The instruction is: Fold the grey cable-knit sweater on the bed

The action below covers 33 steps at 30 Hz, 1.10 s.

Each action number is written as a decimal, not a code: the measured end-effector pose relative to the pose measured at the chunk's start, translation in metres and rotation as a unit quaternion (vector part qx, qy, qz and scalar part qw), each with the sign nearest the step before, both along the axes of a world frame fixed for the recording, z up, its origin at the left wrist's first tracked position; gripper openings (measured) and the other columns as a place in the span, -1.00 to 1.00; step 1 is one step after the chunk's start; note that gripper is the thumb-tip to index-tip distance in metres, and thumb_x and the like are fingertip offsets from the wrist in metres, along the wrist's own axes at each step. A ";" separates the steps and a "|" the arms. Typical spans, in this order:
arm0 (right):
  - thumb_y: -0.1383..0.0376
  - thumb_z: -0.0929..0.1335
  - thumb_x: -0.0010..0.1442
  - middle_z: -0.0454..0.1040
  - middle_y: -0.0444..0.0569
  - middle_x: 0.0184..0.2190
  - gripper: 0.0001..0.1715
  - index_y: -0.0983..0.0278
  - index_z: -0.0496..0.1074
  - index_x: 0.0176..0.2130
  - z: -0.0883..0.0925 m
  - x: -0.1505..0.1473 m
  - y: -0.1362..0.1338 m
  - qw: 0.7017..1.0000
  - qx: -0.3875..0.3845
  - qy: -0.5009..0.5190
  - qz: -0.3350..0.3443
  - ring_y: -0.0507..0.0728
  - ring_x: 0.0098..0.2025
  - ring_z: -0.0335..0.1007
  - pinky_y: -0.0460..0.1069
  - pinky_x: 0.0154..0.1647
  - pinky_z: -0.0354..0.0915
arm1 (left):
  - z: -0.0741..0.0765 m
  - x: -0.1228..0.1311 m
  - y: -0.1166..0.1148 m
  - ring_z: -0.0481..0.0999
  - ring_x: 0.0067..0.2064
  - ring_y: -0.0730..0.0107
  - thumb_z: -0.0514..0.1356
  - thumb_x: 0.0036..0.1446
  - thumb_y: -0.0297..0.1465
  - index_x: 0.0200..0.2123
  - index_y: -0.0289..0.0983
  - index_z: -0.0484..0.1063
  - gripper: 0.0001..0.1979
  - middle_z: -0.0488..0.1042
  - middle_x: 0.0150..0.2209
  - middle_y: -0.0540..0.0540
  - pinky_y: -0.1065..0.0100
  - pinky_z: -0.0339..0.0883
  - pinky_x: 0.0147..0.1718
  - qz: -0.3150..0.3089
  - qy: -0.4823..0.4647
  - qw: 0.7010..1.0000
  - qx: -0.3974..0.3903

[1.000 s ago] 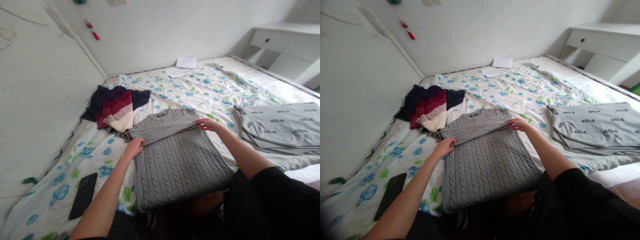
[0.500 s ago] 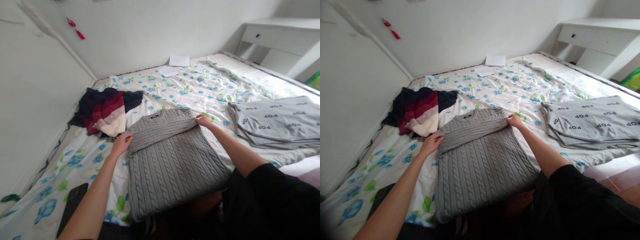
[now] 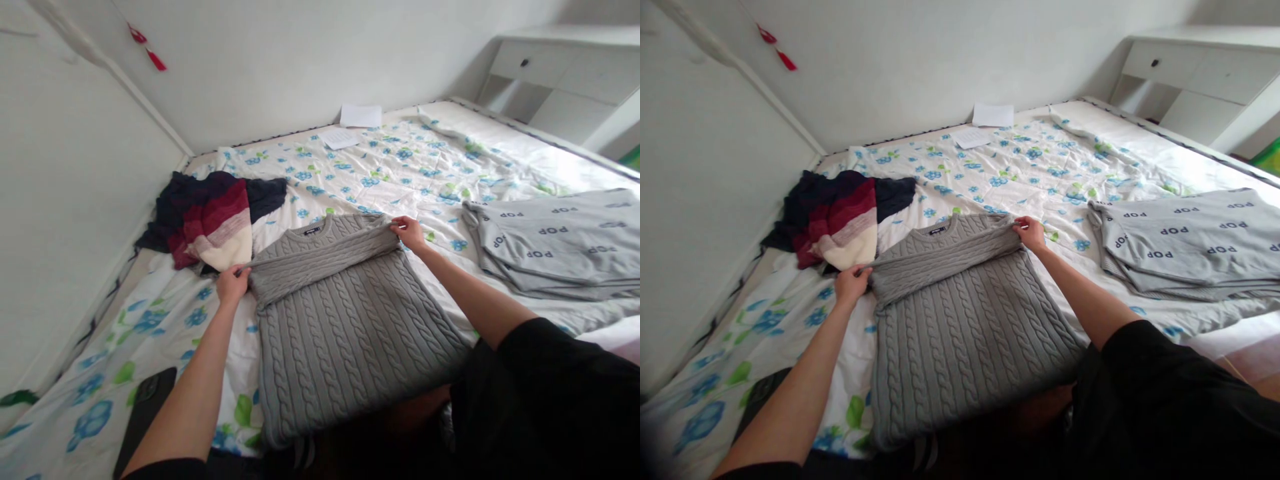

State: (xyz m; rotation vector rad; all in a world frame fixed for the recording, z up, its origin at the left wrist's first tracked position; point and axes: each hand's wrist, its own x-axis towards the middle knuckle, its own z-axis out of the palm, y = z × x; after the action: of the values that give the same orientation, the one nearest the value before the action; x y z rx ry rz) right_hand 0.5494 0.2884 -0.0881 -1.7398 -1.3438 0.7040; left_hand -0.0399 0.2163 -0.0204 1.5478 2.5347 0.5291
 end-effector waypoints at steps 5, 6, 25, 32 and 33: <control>0.26 0.49 0.39 0.80 0.07 -0.08 -0.58 0.26 0.67 0.20 0.001 0.002 -0.005 0.997 -0.071 -0.009 0.004 0.21 -0.11 0.75 0.10 0.09 0.60 | 0.005 0.011 -0.008 0.67 0.08 -0.04 0.33 0.28 -0.29 0.10 -0.23 0.67 -0.65 0.70 -0.03 -0.25 0.14 0.52 0.12 -0.029 -0.009 0.998 0.053; 0.26 0.49 0.41 0.80 0.08 -0.07 -0.58 0.26 0.67 0.21 0.001 0.002 -0.007 0.996 -0.091 -0.021 0.016 0.22 -0.10 0.76 0.10 0.10 0.59 | 0.006 0.014 -0.008 0.65 0.11 -0.03 0.34 0.27 -0.29 0.12 -0.22 0.65 -0.63 0.67 0.03 -0.26 0.15 0.51 0.14 -0.047 0.008 0.996 0.071; 0.12 0.55 0.42 0.77 0.15 0.08 -0.55 0.26 0.68 0.20 0.004 0.006 -0.017 0.963 -0.189 -0.175 0.074 0.32 0.16 0.71 0.05 0.18 0.49 | 0.004 0.047 -0.028 0.47 -0.34 0.23 0.44 -0.01 0.05 -0.14 -0.16 0.56 -0.50 0.47 -0.42 0.06 0.30 0.21 -0.28 -0.392 -0.083 0.897 -0.186; -0.04 0.67 0.29 0.69 0.01 -0.33 -0.48 0.28 0.66 -0.01 0.018 0.024 -0.044 0.957 -0.255 -0.059 0.126 0.22 -0.16 0.71 0.04 0.03 0.62 | 0.018 0.006 -0.100 0.57 -0.22 0.12 0.43 -0.19 0.32 -0.17 -0.15 0.49 -0.24 0.58 -0.28 -0.04 0.23 0.43 -0.19 -0.248 -0.172 0.938 -0.168; -0.02 0.71 0.24 0.65 -0.02 -0.37 -0.47 0.28 0.64 -0.06 0.023 0.028 -0.052 0.947 -0.286 -0.018 0.146 0.18 -0.24 0.68 0.02 -0.05 0.65 | 0.022 -0.001 -0.114 0.56 -0.25 0.12 0.43 -0.25 0.35 -0.19 -0.14 0.48 -0.21 0.56 -0.31 -0.03 0.23 0.42 -0.22 -0.227 -0.184 0.937 -0.193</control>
State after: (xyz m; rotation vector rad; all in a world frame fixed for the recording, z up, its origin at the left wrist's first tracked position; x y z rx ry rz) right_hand 0.5776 0.2365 -0.0653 -2.0144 -1.5420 1.3399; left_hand -0.0408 0.1023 0.0011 1.6195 1.7905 0.2121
